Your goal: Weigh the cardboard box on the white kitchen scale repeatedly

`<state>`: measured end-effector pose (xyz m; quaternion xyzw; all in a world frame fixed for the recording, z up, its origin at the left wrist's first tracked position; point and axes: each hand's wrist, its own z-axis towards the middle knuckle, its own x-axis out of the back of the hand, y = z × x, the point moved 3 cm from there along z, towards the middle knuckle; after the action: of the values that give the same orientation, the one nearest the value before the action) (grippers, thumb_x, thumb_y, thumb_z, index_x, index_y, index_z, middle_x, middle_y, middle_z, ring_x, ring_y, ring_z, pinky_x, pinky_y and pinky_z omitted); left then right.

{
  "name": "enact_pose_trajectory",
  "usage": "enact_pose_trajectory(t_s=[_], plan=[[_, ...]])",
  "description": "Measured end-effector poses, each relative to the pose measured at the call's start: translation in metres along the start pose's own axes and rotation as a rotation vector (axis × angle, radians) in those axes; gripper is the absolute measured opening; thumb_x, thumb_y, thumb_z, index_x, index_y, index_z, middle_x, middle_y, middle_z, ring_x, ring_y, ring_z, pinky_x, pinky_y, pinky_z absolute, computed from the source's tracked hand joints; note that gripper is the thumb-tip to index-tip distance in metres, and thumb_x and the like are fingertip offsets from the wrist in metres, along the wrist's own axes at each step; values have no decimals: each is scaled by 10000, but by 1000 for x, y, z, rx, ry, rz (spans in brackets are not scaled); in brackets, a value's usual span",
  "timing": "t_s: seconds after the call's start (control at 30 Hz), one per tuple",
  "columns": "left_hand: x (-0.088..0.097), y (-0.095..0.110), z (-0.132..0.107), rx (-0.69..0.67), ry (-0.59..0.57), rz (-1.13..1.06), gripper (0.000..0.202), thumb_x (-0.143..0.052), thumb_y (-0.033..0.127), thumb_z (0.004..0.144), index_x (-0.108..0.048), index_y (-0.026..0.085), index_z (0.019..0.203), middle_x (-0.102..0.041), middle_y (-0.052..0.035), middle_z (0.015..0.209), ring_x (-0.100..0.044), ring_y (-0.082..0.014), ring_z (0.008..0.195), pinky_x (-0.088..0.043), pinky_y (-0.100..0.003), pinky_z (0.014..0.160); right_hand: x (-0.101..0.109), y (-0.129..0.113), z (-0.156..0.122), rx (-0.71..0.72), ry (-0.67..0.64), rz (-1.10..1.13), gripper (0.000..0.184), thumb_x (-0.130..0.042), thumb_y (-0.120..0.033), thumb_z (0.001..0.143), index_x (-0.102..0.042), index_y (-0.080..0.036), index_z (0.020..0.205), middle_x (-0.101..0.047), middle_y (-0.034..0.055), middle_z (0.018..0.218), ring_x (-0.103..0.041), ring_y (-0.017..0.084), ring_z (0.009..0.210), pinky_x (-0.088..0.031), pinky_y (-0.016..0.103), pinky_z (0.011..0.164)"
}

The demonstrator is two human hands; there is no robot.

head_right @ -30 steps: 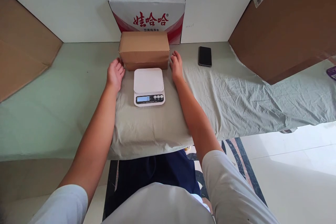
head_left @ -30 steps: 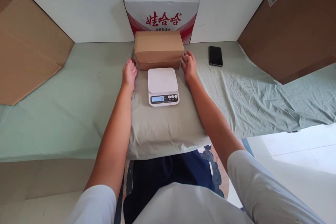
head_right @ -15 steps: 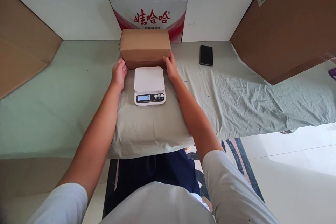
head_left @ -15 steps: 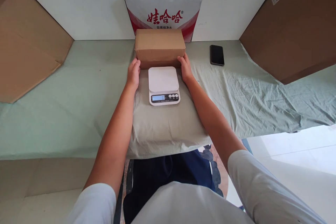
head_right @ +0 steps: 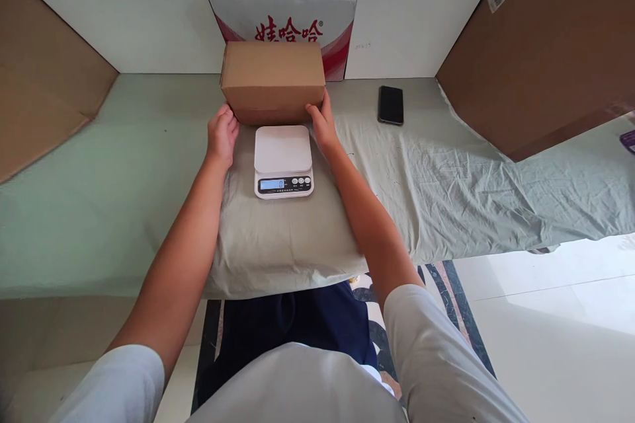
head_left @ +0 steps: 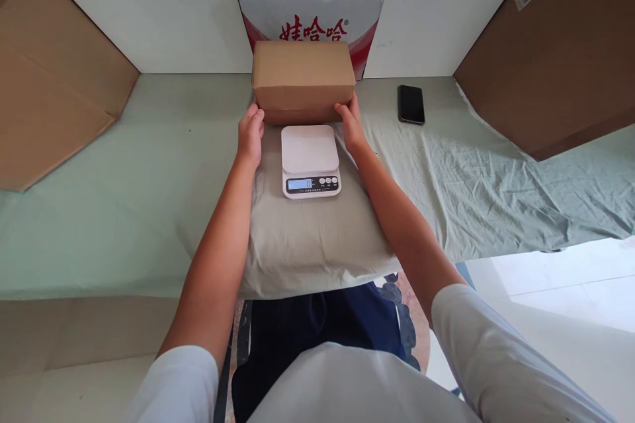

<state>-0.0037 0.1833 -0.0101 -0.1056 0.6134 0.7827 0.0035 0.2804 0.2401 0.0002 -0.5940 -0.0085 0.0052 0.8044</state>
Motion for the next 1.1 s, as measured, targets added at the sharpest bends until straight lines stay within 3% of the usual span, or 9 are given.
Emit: enact_pose_trajectory(t_s=[0.27,0.4,0.6,0.83,0.93,1.1], plan=[[0,42,-19,-92,24,-54,714,-877,755,784,-793,276,1308,-738,-101,1576,-540,-399,1675,-374,-591,1451,-2,-68,-19,84,-47,-43,875,-735,-761,879,-481,-455,1659,-585,-29,1752,-166,285,1873,-207,573,1562],[1,65,-38,-122,-10,-39,659,-856,682,879,-752,221,1338,-723,-84,1625,-500,-395,1708,-379,-552,1451,0,-87,-37,126,-55,-36,833,-709,-740,906,-466,-477,1658,-504,-85,1825,-191,268,1875,-185,564,1569],[0,87,-82,-58,-60,28,854,-902,808,819,-751,181,1378,-711,-106,1658,-466,-456,1720,-357,-611,1452,16,-86,-85,128,-60,-38,837,-689,-763,891,-497,-438,1637,-503,-48,1822,-270,304,1843,-200,539,1566],[6,88,-143,-68,-67,89,733,-835,727,920,-797,264,1487,-714,-126,1659,-495,-441,1713,-402,-577,1434,20,-85,-143,50,-104,24,911,-736,-766,828,-504,-400,1629,-506,7,1823,-356,336,1791,-246,533,1555],[9,79,-153,-45,-57,112,763,-819,707,915,-761,322,1571,-711,-111,1656,-472,-417,1733,-358,-584,1456,18,-83,-151,24,-100,34,917,-729,-765,817,-509,-394,1626,-546,23,1792,-410,339,1752,-278,533,1542],[4,73,-159,-64,-67,118,752,-807,698,944,-761,297,1578,-696,-132,1678,-509,-410,1712,-369,-582,1456,18,-77,-153,-19,-67,43,907,-711,-755,790,-526,-403,1605,-609,28,1717,-476,351,1688,-345,551,1508]])
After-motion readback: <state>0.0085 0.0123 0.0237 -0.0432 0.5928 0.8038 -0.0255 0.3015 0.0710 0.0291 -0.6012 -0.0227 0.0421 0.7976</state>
